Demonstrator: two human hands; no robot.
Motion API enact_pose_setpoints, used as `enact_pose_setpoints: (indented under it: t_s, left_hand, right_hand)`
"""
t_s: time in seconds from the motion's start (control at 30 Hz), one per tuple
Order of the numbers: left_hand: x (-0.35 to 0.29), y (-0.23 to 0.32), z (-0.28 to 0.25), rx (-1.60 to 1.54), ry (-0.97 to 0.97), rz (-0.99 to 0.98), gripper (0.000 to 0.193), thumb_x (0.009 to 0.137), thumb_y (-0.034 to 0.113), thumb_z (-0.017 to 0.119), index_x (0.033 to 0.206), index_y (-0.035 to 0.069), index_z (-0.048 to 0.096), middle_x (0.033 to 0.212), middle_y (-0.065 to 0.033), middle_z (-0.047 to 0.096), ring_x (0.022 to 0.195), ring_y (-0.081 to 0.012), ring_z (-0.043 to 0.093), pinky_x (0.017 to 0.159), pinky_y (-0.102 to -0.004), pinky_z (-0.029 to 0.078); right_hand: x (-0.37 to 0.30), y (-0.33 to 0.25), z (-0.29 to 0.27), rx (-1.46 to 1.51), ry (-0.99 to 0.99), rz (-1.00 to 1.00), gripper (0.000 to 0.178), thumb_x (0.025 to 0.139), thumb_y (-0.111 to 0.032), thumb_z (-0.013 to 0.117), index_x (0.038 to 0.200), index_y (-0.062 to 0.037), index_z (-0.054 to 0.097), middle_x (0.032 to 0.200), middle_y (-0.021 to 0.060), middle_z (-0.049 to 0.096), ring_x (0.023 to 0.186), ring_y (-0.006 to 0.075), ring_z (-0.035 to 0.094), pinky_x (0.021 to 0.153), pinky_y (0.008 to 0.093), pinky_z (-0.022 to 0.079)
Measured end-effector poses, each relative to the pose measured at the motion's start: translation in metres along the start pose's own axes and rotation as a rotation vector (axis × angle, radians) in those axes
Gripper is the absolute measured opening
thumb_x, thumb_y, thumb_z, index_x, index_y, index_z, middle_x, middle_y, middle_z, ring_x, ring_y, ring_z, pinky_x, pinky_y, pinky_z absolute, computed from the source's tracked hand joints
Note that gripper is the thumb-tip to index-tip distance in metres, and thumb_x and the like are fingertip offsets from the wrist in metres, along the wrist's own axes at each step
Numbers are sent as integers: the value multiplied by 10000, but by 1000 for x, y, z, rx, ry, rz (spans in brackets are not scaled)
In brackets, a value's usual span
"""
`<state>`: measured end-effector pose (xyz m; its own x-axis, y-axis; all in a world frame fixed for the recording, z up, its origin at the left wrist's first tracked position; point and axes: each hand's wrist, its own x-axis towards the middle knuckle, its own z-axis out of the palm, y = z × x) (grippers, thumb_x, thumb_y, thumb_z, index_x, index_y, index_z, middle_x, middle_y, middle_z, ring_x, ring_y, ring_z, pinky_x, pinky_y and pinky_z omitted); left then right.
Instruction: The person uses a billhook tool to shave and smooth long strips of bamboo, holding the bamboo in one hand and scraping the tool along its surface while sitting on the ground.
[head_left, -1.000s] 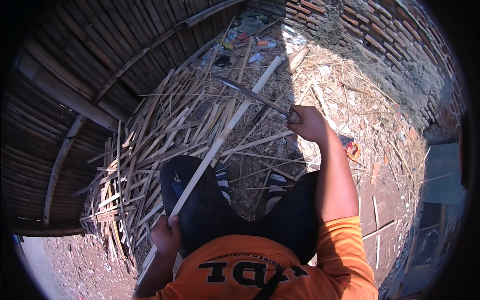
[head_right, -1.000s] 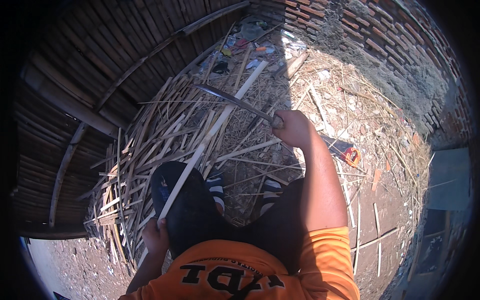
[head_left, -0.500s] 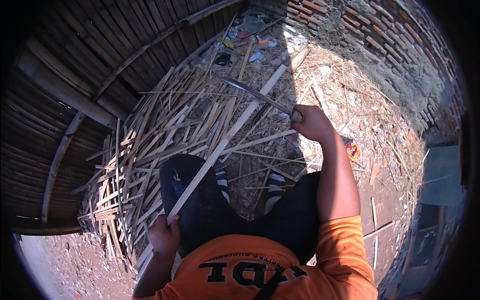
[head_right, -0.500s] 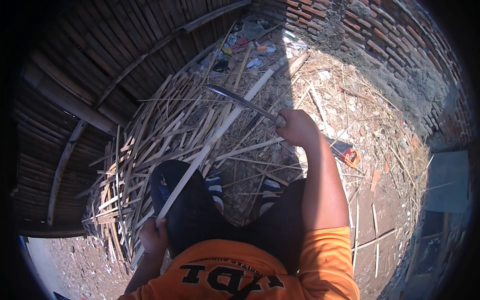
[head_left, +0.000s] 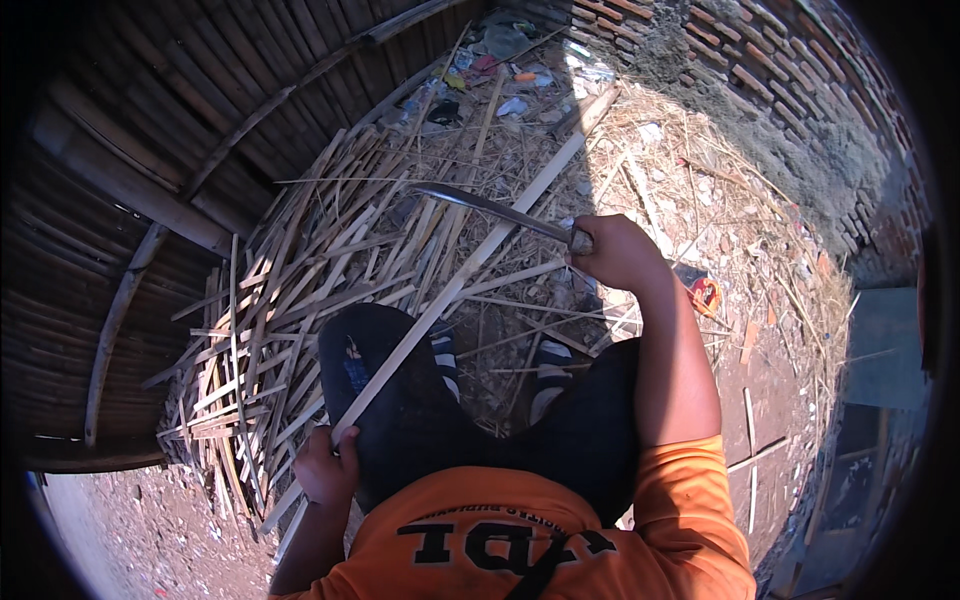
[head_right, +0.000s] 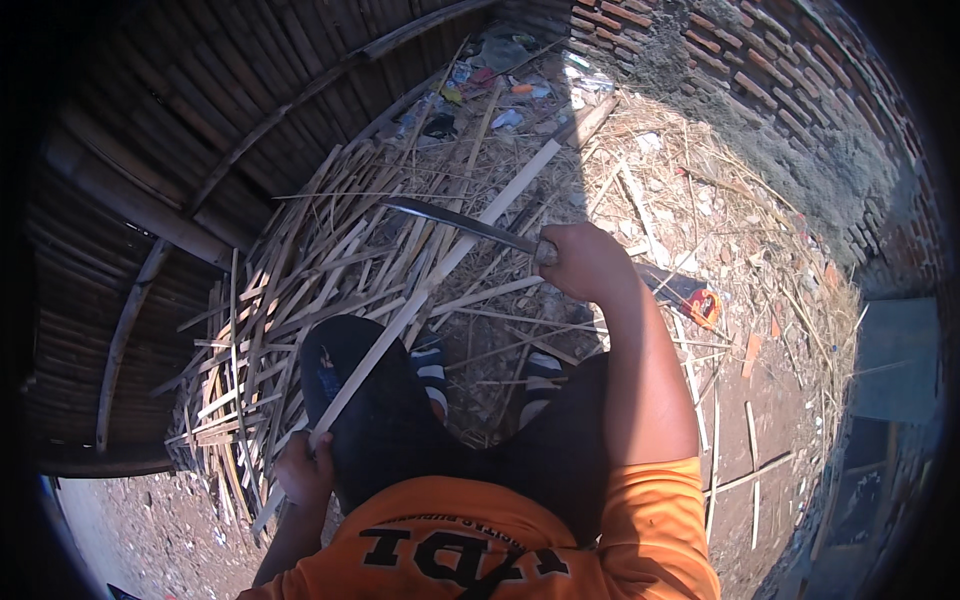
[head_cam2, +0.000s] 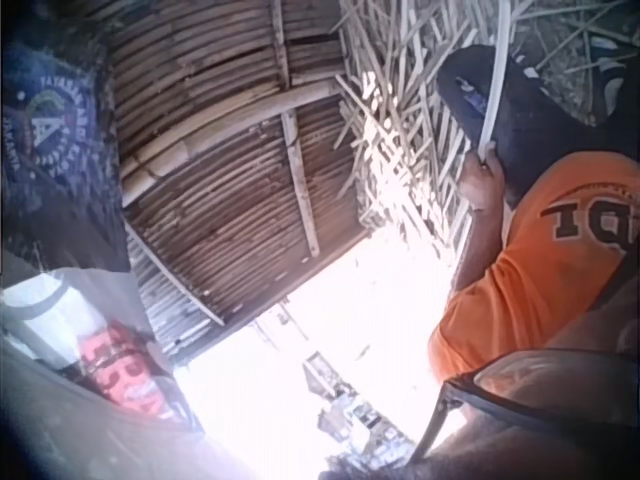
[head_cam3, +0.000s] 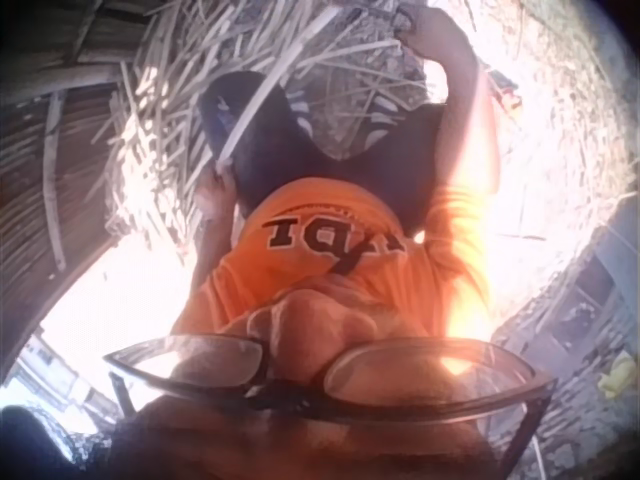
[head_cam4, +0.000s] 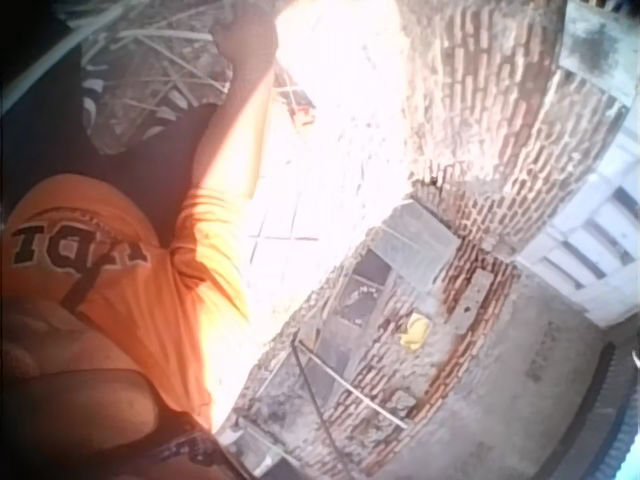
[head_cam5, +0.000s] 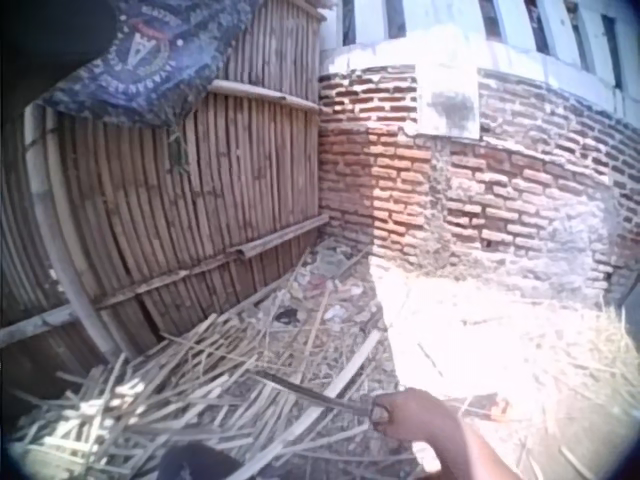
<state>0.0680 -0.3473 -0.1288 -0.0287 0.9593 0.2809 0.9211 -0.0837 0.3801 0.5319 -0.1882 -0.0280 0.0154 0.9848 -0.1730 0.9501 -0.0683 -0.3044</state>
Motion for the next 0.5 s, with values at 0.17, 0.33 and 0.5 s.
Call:
enact_pose_setpoints:
  t_s: [0.17,0.33,0.5]
  left_hand:
    - [-7,-7,3,35,-3,-51,362,895,367,773,800,50,626,630,-151,609,559,-390,623,506,-482,464]
    - [-1,-5,5,95,-28,-34,365,885,368,776,795,51,619,652,-159,617,585,-391,633,519,-486,468]
    - [-1,-6,6,37,-39,-25,365,886,360,774,781,54,605,652,-163,614,585,-402,627,524,-499,465]
  right_hand:
    - [2,-18,12,118,-161,-240,438,809,-311,792,1163,-72,698,997,216,719,1009,407,686,890,474,539]
    - [35,47,24,266,24,96,484,809,-316,790,1168,-8,685,1053,263,701,1036,422,675,909,471,533]
    - [9,-1,24,200,-8,-161,475,801,-318,799,1158,-25,687,1025,254,708,1029,410,678,908,478,530]
